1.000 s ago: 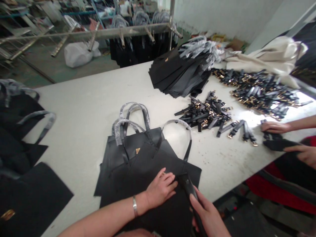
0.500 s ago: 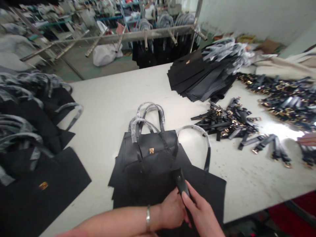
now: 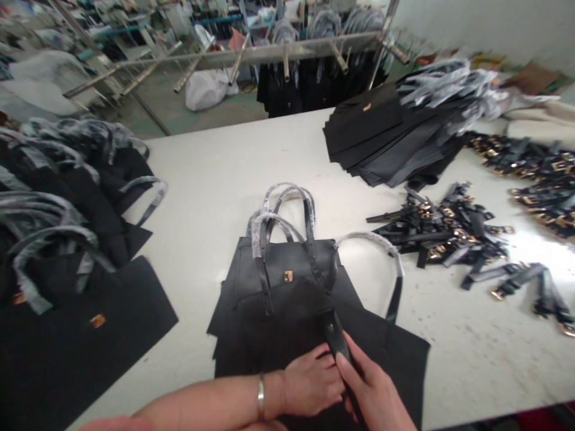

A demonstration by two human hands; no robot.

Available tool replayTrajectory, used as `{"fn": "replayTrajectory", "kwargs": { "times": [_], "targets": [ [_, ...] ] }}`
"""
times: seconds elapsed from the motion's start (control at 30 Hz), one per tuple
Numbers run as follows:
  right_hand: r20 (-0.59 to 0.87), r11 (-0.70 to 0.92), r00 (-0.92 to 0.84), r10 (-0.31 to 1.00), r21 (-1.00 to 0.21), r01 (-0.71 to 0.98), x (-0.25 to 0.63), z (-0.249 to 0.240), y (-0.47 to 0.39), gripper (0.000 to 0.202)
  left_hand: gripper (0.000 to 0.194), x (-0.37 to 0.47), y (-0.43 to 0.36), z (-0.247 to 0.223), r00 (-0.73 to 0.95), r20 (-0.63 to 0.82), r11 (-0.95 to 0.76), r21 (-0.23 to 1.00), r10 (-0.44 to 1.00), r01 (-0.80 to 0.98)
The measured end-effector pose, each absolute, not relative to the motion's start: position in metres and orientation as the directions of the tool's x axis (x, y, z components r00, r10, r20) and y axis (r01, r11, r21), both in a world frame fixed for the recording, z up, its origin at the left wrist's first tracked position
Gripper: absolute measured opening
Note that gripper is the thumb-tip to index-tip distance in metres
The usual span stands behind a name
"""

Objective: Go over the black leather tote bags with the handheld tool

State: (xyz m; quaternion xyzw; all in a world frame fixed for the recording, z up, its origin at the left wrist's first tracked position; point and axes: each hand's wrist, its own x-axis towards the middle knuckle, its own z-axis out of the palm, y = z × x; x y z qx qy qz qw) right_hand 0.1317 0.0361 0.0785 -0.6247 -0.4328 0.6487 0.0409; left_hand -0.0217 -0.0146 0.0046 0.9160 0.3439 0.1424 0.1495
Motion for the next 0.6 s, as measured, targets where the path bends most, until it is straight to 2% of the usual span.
{"fn": "replayTrajectory", "kwargs": {
  "times": [0.07,0.23,0.4,0.6],
  "targets": [
    [-0.784,-0.621,-0.225,0.578,-0.602,0.503,0.131,0.078,0.038,0.082,0.026,-0.023,-0.015,0.005,0.726,0.160,-0.722,0.375,0.669,0.582],
    [-0.608,-0.504,-0.175,0.775,-0.761,0.409,0.115,0.082,0.073,0.068,0.029,-0.025,-0.014,0.010,0.716,0.164,-0.719,0.348,0.678,0.602],
    [-0.749,-0.700,-0.111,0.653,-0.652,0.291,0.115,0.094,0.101,0.075,0.034,-0.029,-0.016,0.016,0.700,0.154,-0.707,0.311,0.697,0.635],
    [-0.767,-0.725,-0.149,0.624,-0.640,0.254,0.114,0.095,0.114,0.064,0.035,-0.028,-0.017,0.008,0.708,0.152,-0.714,0.300,0.690,0.632]
  ]
}}
